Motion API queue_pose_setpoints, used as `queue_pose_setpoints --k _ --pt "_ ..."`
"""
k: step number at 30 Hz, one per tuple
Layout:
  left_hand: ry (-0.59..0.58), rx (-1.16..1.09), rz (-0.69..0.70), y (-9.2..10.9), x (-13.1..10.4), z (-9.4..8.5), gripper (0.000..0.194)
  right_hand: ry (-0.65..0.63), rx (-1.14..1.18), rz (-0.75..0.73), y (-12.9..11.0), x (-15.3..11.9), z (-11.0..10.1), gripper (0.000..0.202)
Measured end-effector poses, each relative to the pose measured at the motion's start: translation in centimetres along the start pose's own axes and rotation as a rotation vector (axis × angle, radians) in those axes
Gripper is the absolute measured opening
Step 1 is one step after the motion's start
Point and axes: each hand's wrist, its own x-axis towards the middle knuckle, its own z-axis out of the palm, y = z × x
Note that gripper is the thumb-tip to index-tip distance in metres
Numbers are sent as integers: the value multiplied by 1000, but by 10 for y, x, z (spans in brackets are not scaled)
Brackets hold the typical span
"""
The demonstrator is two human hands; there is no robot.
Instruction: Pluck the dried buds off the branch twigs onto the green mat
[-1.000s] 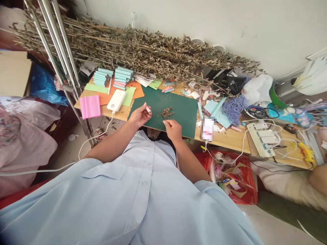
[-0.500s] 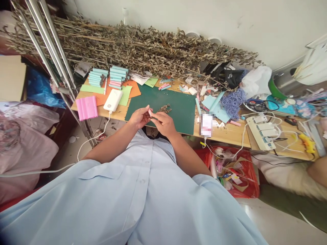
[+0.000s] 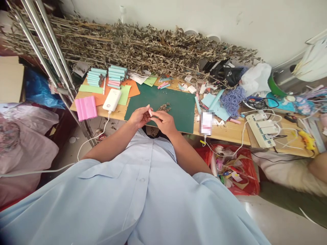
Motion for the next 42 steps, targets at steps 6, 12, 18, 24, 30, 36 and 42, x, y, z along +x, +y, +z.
queue_pose_setpoints --k 6,12,18,24,30,36,42 --pt "-45 31 1 0 -7 3 42 -33 8 -83 -5 6 -7 14" --pt "-97 106 33 6 -13 5 46 -9 24 -100 -11 1 -8 21" --pt "-177 162 38 5 -18 6 52 -54 26 -13 -8 -5 -13 44" --pt "-201 151 60 5 -23 10 51 -12 -82 -92 -9 -8 -17 59" --pt "-275 271 75 11 -38 14 47 -36 -284 -361 -21 -7 -32 101" --pt "-405 405 111 19 -59 24 47 -208 -307 -421 -37 -8 -43 93" --pt "-423 499 106 28 -71 34 49 -201 -260 -360 -38 -14 -41 89"
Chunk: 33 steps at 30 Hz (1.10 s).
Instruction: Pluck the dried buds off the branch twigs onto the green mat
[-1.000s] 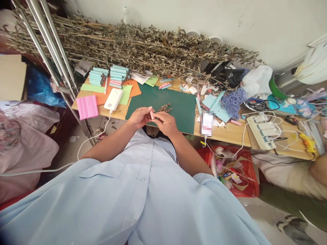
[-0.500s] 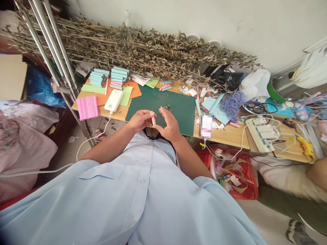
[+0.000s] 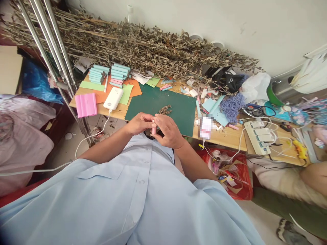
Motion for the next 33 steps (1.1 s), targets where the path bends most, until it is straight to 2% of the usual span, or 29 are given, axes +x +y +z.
queue_pose_setpoints --k 9,13,15,17,20,22,24,26,30,33 --pt "-49 -35 -14 -1 -1 1 48 26 0 19 -3 -5 6 83" --pt "-30 -19 -7 -10 0 -6 48 36 -10 17 -3 -9 12 85" --pt "40 13 -3 -18 4 -14 46 27 -16 73 4 -15 16 87" --pt "171 63 47 -29 12 -22 40 76 -29 176 18 -23 21 83" --pt "420 271 212 -47 29 -35 26 260 -79 442 53 -35 26 51" --pt "523 399 278 -57 41 -42 18 340 -120 651 77 -39 27 30" --pt "568 465 283 -65 50 -47 14 297 -154 734 97 -37 27 24" --pt "600 491 277 -71 56 -50 13 209 -176 729 111 -32 25 23" --pt "670 501 282 -81 58 -54 11 76 -191 686 124 -23 25 26" --pt "645 522 299 -84 56 -56 12 19 -201 674 130 -18 26 28"
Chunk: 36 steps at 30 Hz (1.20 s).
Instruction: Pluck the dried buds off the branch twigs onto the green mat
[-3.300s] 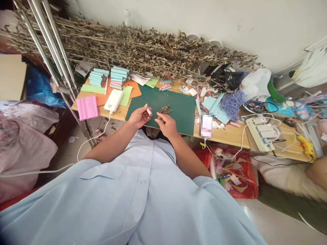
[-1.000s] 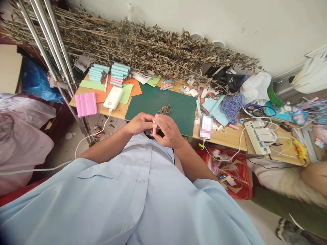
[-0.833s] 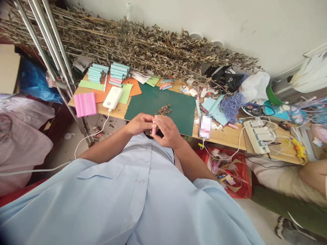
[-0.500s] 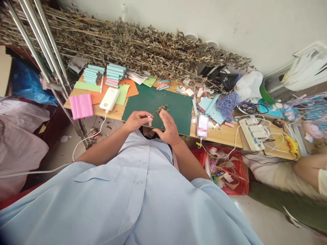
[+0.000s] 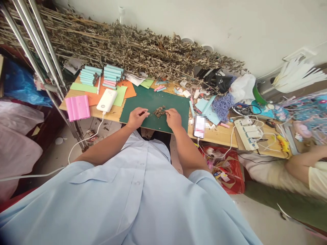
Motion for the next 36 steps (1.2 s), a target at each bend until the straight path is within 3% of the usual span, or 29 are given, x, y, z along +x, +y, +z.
queue_pose_setpoints --k 8,13,18,22,27,32,36 --pt "-75 14 -21 4 0 0 13 -117 -93 51 -5 18 -5 21" --pt "-135 57 48 3 -1 0 10 -139 -109 57 -5 25 -6 16" --pt "-179 98 116 0 -2 1 8 -99 -93 69 -1 22 -6 15" --pt "-196 83 79 0 -2 1 4 -42 -20 92 -3 15 -9 13" --pt "-191 65 92 -3 -2 2 6 -26 146 105 -32 1 -12 16" --pt "-179 153 240 -15 -1 4 14 -75 139 -134 -76 -9 -12 14" --pt "-168 236 331 -21 -1 5 21 -127 53 -279 -93 -7 -13 14"
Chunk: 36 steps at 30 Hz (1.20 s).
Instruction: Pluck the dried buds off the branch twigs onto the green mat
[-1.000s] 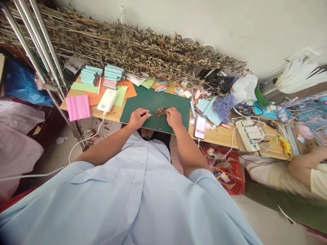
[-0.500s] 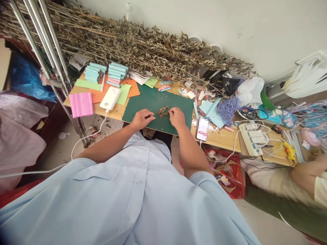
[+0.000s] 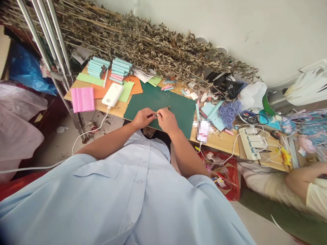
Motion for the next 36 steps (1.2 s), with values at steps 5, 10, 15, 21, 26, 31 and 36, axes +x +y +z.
queue_pose_setpoints --k 5,10,15,21,26,31,36 --pt "-1 41 39 0 0 0 23 -124 -136 -72 -6 5 -4 18" --pt "-14 63 44 0 0 1 24 -200 -245 -71 -13 8 -8 21" --pt "-11 54 47 0 0 1 27 -226 -261 -67 -14 11 -10 27" --pt "-27 68 27 3 0 0 24 -261 -280 -125 -18 6 -14 33" --pt "-54 80 24 5 0 -1 19 -269 -342 -131 -29 1 -14 32" --pt "-49 88 3 4 1 -1 18 -262 -357 -114 -31 1 -10 30" --pt "-48 91 0 5 1 -1 20 -123 -108 -76 -19 0 -5 25"
